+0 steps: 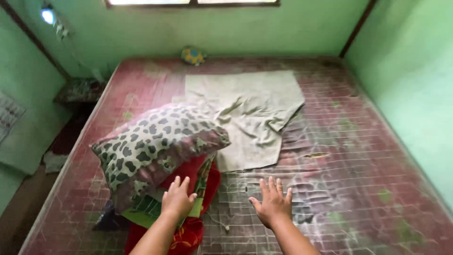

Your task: The person picks up and stacks various pillows and folded fabrics from a mattress and a nearby bench. They handle each item by hand, placing them into a growing pile on the mattress without using any tools.

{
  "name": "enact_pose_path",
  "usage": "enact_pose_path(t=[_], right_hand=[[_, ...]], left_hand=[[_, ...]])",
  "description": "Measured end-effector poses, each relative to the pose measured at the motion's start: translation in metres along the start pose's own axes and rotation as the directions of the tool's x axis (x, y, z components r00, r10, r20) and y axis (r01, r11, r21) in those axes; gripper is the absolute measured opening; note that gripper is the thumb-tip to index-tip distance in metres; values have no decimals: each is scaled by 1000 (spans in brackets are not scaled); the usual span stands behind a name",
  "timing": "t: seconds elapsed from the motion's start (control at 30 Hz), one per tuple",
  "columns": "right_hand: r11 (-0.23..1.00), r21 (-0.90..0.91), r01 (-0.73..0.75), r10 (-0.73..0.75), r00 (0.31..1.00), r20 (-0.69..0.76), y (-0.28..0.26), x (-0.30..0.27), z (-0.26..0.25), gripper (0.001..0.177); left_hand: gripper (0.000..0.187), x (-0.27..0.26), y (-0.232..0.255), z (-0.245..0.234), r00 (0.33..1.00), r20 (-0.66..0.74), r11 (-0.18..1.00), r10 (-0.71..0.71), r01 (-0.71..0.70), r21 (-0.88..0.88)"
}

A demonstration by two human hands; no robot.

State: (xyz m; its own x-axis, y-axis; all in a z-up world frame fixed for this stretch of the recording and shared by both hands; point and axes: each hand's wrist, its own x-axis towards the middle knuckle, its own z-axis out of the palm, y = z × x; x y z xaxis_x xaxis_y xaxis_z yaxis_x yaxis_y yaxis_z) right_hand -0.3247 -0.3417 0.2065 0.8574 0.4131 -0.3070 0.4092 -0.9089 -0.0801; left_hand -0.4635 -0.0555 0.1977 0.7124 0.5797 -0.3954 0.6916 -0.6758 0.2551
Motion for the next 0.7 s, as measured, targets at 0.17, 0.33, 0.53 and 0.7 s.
enact_pose_path(t=[0.17,0.33,0.53,0.7], right_hand=[[994,25,-105,103,992,72,23,-47,-55,78],[979,67,-193,196,980,-33,50,-83,-68,79],[926,86,-367,364,930,51,62,-162,-97,80],[851,297,-434,481,870,-105,93,-202,-62,71]], left_hand=[[73,-33,39,-23,984,91,987,152,-155,33],[69,-52,61,-45,950,234,976,205,-217,25],[73,-80,105,-62,878,236,883,416,-452,125],[74,-104,158,-71,782,260,762,566,-617,196]])
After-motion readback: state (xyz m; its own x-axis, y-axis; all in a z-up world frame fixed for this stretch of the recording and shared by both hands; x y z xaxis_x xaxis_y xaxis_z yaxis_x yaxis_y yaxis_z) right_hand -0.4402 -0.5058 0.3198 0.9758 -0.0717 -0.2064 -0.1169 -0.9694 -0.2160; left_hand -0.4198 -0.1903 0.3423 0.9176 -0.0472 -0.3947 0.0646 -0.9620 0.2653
